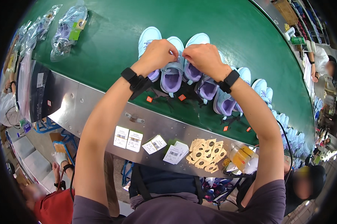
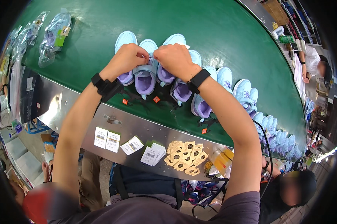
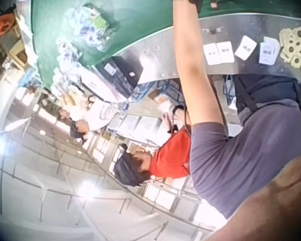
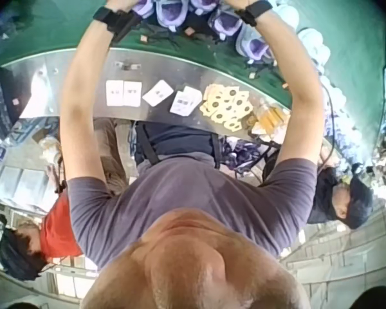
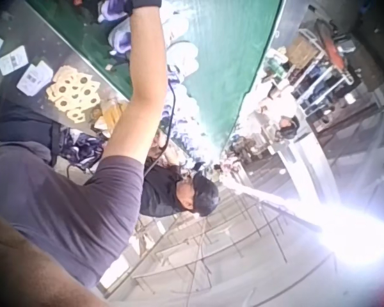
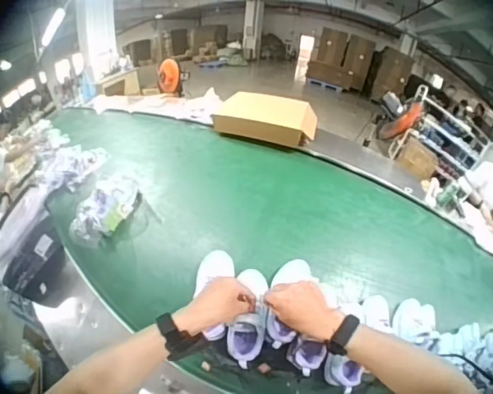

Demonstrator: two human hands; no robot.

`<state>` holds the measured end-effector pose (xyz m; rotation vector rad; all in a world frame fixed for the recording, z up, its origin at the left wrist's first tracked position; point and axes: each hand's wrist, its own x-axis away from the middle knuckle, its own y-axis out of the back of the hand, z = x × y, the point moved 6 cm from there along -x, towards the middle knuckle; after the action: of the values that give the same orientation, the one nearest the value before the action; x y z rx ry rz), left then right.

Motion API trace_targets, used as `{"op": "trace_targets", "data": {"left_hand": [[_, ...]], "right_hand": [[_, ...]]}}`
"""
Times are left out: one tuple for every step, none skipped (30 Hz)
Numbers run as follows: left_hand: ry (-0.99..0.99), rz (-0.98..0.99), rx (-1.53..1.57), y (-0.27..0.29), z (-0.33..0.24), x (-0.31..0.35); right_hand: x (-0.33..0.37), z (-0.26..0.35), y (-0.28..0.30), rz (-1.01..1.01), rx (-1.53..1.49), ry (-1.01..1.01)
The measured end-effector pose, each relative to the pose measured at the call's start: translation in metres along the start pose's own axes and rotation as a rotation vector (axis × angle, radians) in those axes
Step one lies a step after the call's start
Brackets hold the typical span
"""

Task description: The person attaches paper tags to a series of light blue and purple sneakers arranged on a green conveyor belt. They pick up tags from a pile, peel off the backing, and affix them to the tongue of each shoe. The person then moves to a different area to sort pink and blue shoes into white plastic bins.

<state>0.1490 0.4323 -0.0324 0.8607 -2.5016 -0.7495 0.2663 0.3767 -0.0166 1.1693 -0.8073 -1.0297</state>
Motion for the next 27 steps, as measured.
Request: {"op": "trace_targets", "data": {"left_hand": [[-0.03,-0.067,0.028,0.001,0.004,0.003],[-0.02,-0.093,0.044,0.0,0.005,0.006],[-0.012,-0.12,0.058,0.001,0.004,0.008],[-0.004,-0.147,0.073,0.002,0.004,0.01],[-0.034,-0.169,0.057,0.002,0.004,0.009],[-0.061,-0.192,0.039,0.002,0.005,0.01],[-0.087,-0.215,0.021,0.003,0.006,0.011],[-0.082,-0.222,-0.022,0.003,0.008,0.012],[-0.081,-0.228,-0.063,0.002,0.007,0.012],[-0.079,-0.234,-0.105,0.002,0.007,0.012],[-0.066,-0.234,-0.064,0.002,0.009,0.013],[-0.054,-0.233,-0.025,0.004,0.009,0.015],[-0.043,-0.232,0.013,0.005,0.009,0.016],[-0.047,-0.229,0.004,0.006,0.01,0.015],[-0.05,-0.227,-0.006,0.008,0.012,0.015],[-0.053,-0.225,-0.016,0.009,0.013,0.015],[-0.116,-0.296,-0.104,0.011,0.008,0.016],[-0.172,-0.367,-0.195,0.013,0.003,0.019],[-0.228,-0.438,-0.287,0.014,-0.002,0.023],[-0.178,-0.446,-0.24,0.015,0.002,0.026],[-0.142,-0.451,-0.18,0.015,-0.002,0.029],[-0.097,-0.454,-0.122,0.02,-0.006,0.034],[0.142,-0.189,0.186,0.017,0.007,0.032],[0.205,-0.182,0.543,0.019,0.02,0.037],[0.262,-0.172,0.901,0.018,0.033,0.042],[0.313,-0.161,1.26,0.015,0.042,0.046],[0.268,-0.188,1.368,0.015,0.043,0.048]], "right_hand": [[-0.003,0.005,-0.001,-0.002,0.006,-0.015],[-0.007,0.01,-0.001,-0.003,0.013,-0.03],[-0.009,0.013,0.0,-0.006,0.022,-0.045],[-0.01,0.011,-0.002,0.001,-0.048,-0.081],[-0.011,0.008,-0.005,0.008,-0.117,-0.116],[-0.013,0.008,-0.007,0.015,-0.191,-0.15],[-0.015,0.009,-0.008,0.025,-0.192,-0.17],[-0.016,0.01,-0.007,0.035,-0.194,-0.19],[-0.016,0.01,-0.007,0.047,-0.193,-0.213],[-0.017,0.01,-0.007,0.055,-0.217,-0.211],[-0.018,0.007,-0.008,0.064,-0.24,-0.21],[-0.019,0.006,-0.007,0.07,-0.264,-0.209],[-0.021,0.005,-0.008,0.104,-0.257,-0.228],[-0.024,0.005,-0.009,0.137,-0.25,-0.246],[-0.027,0.007,-0.01,0.169,-0.242,-0.264],[-0.029,0.011,-0.007,0.061,-0.219,-0.229],[-0.029,0.015,-0.005,-0.048,-0.195,-0.193],[-0.031,0.02,-0.002,-0.155,-0.176,-0.153],[-0.033,0.021,-0.001,-0.183,-0.158,-0.17],[-0.035,0.022,0.001,-0.21,-0.14,-0.186],[-0.034,0.019,0.005,-0.237,-0.108,-0.214],[-0.034,0.011,0.0,-0.187,-0.318,-0.274],[-0.032,0.002,-0.005,-0.136,-0.528,-0.333],[-0.034,0.003,-0.007,-0.085,-0.746,-0.377],[-0.032,0.004,-0.012,0.013,-1.048,-0.474],[-0.031,0.009,-0.011,0.004,-1.228,-0.507],[-0.028,0.013,-0.009,-0.008,-1.402,-0.544]]}}
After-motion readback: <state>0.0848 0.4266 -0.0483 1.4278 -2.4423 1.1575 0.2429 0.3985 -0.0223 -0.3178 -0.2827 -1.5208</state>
